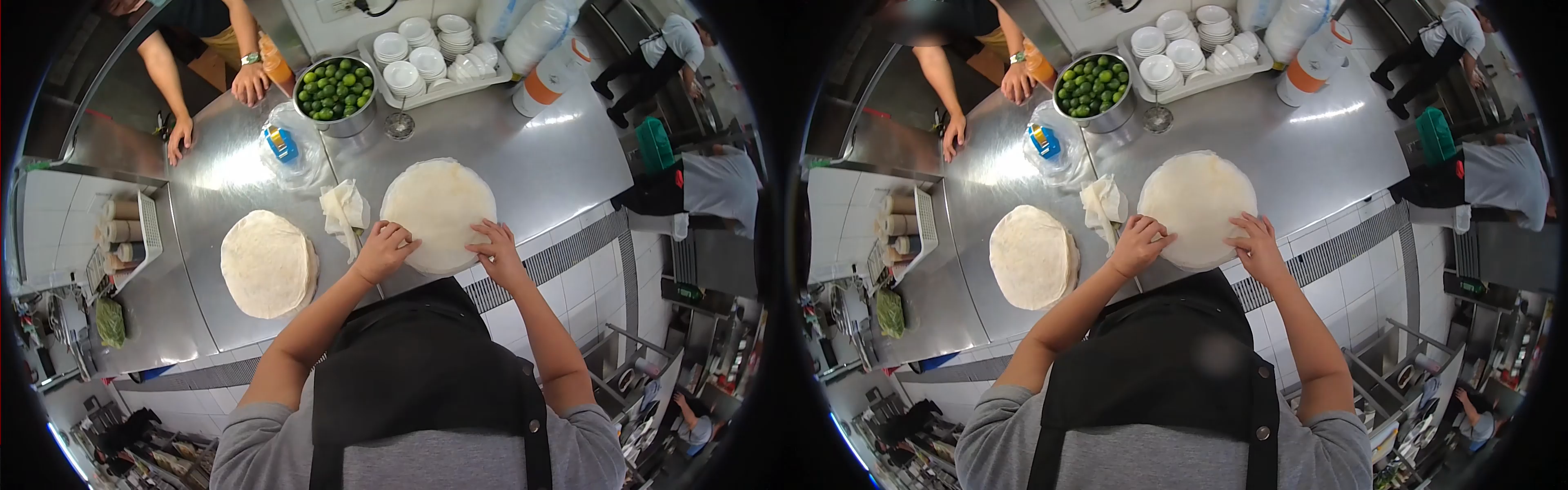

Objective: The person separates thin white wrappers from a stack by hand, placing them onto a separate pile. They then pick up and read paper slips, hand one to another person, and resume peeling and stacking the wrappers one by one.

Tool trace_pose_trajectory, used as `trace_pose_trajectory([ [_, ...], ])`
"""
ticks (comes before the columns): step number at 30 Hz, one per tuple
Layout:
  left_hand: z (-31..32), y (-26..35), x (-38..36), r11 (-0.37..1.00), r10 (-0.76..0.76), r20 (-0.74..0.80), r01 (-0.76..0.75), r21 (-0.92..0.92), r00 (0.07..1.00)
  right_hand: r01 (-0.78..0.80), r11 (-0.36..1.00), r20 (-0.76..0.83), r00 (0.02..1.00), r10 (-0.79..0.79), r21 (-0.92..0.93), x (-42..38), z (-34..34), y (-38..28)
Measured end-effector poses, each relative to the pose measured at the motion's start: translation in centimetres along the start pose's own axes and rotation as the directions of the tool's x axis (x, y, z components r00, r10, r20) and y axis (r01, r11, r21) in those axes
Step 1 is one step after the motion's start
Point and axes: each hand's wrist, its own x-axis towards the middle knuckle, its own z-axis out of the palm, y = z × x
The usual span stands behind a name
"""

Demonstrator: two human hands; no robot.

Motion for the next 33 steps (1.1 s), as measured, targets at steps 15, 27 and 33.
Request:
trace_pose_trajectory([
  [15,-6.9,1.9,-6.2,0.987,-0.119,-0.1,0.107,-0.124,0.988,-0.02,0.975,-0.388,0.919,-0.069,-0.222,10.9,5.9,-11.4],
  [27,-19.7,-5.2,-26.3,0.397,-0.664,-0.593,0.887,0.236,0.455,-0.265,0.834,-0.168,0.964,0.208,-0.485,11.2,11.7,-7.6],
  [33,-19.2,-9.5,-31.9,0.094,-0.996,-0.068,0.72,-0.688,0.065,-0.171,0.911,-0.127,0.983,0.132,-0.374,13.4,15.3,-16.4],
])
